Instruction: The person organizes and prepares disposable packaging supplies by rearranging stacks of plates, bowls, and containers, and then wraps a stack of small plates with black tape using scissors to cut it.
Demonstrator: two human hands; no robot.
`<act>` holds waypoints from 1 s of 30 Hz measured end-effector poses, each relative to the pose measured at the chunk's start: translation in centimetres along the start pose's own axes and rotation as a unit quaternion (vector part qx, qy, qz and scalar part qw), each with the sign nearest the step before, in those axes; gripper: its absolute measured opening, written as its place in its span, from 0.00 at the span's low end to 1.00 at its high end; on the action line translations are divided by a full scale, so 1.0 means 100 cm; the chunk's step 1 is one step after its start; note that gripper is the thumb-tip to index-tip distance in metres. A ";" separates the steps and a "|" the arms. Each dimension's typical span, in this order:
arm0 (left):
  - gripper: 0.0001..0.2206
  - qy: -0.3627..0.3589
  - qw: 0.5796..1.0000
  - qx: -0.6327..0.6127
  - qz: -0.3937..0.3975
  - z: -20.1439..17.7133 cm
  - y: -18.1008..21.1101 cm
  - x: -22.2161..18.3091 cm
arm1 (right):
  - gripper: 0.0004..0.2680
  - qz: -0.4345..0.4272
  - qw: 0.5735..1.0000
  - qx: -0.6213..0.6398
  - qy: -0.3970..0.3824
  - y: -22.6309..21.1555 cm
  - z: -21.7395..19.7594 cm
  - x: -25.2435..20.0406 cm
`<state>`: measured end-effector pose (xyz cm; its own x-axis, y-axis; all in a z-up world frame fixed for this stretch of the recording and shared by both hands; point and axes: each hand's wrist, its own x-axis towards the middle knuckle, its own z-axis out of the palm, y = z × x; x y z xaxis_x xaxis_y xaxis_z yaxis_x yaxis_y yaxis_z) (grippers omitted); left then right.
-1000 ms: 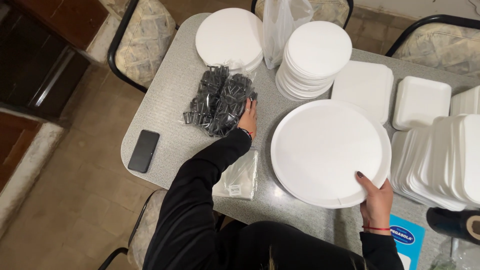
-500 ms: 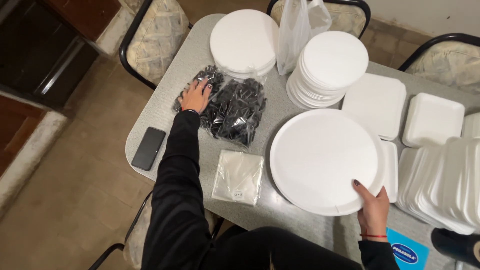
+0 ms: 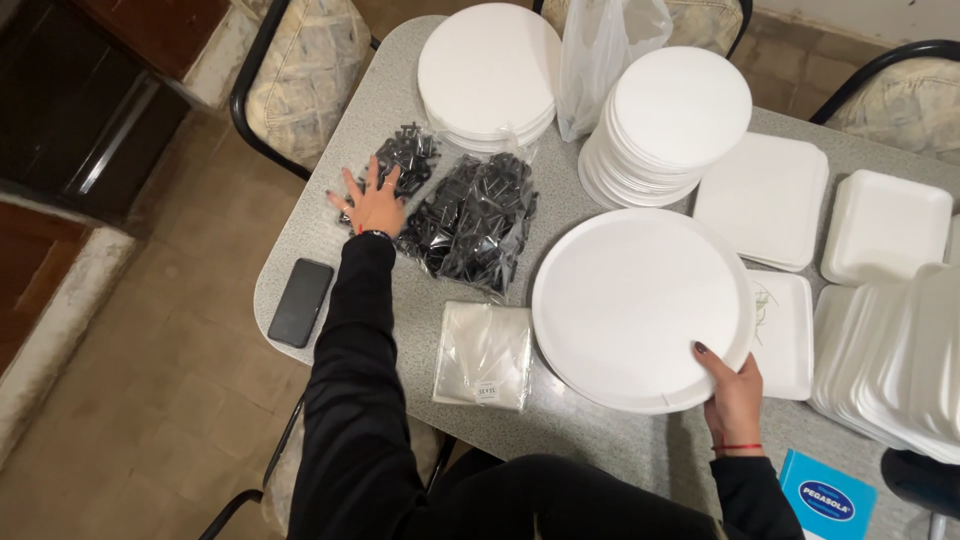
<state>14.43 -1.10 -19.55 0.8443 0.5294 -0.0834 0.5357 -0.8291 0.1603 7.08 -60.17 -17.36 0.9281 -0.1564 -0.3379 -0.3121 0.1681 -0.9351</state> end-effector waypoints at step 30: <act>0.20 0.146 0.972 -0.137 0.123 0.006 -0.009 0.000 | 0.41 0.026 0.895 -0.355 -0.270 -0.037 0.314 0.038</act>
<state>14.00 -0.44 -20.25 0.8843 0.3831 0.2670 0.2607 -0.8794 0.3985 18.15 -30.87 -11.83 0.8121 0.3582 -0.4607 -0.2303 -0.5287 -0.8170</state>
